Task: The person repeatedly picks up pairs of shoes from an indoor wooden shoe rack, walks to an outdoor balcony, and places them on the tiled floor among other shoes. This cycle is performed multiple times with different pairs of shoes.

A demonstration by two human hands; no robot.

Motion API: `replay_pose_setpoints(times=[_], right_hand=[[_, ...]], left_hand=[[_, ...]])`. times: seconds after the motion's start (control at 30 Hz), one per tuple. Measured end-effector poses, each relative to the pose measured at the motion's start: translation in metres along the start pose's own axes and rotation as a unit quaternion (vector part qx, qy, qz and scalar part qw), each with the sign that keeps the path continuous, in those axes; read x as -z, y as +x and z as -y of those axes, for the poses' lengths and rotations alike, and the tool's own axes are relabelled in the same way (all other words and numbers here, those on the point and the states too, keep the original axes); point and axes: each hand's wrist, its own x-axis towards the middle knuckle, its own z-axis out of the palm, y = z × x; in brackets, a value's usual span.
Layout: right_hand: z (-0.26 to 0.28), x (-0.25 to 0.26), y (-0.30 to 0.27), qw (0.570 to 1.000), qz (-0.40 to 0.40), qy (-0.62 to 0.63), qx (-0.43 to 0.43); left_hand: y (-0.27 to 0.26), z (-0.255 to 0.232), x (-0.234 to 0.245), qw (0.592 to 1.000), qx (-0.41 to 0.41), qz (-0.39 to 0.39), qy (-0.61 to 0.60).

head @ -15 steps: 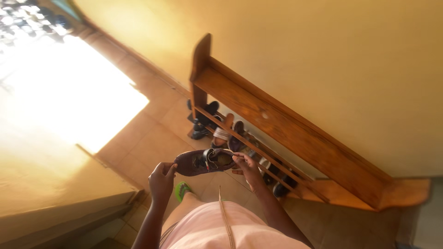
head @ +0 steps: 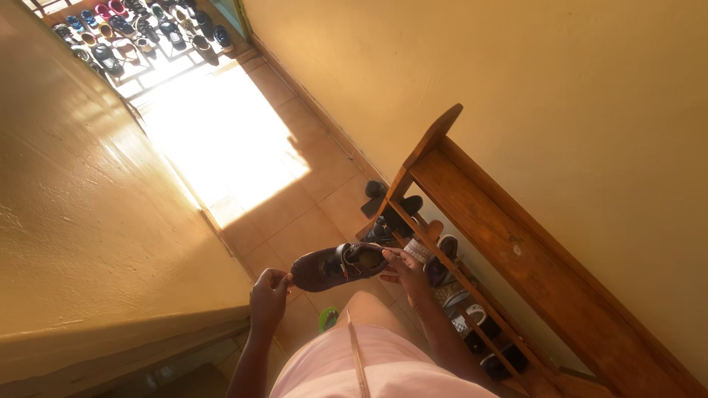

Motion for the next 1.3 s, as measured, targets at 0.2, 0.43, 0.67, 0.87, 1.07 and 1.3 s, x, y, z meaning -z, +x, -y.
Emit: replay_pose_setpoints(times=[0.2,0.43,0.67,0.87,1.07,1.3], right_hand=[[0.015,-0.017,0.054,0.998,0.030,-0.037,-0.037],[0.060,-0.032,0.142,0.993,0.106,-0.032,-0.027],[0.109,-0.075,0.215,0.985,0.131,-0.107,-0.041],[0.135,-0.130,0.270,0.977,0.127,-0.150,-0.082],[0.152,-0.211,0.330,0.970,0.176,-0.146,-0.082],[0.189,-0.320,0.391,0.969,0.203,-0.115,-0.080]], left_hand=[[0.057,0.028,0.004,0.993,0.052,0.022,-0.101],[0.138,0.032,-0.010,0.974,0.053,0.016,-0.222],[0.180,0.005,-0.027,0.975,0.013,-0.132,-0.178],[0.224,-0.022,0.003,0.944,0.024,-0.159,-0.286],[0.313,-0.040,0.068,0.958,0.010,-0.133,-0.256],[0.400,-0.079,0.151,0.958,-0.032,-0.154,-0.239]])
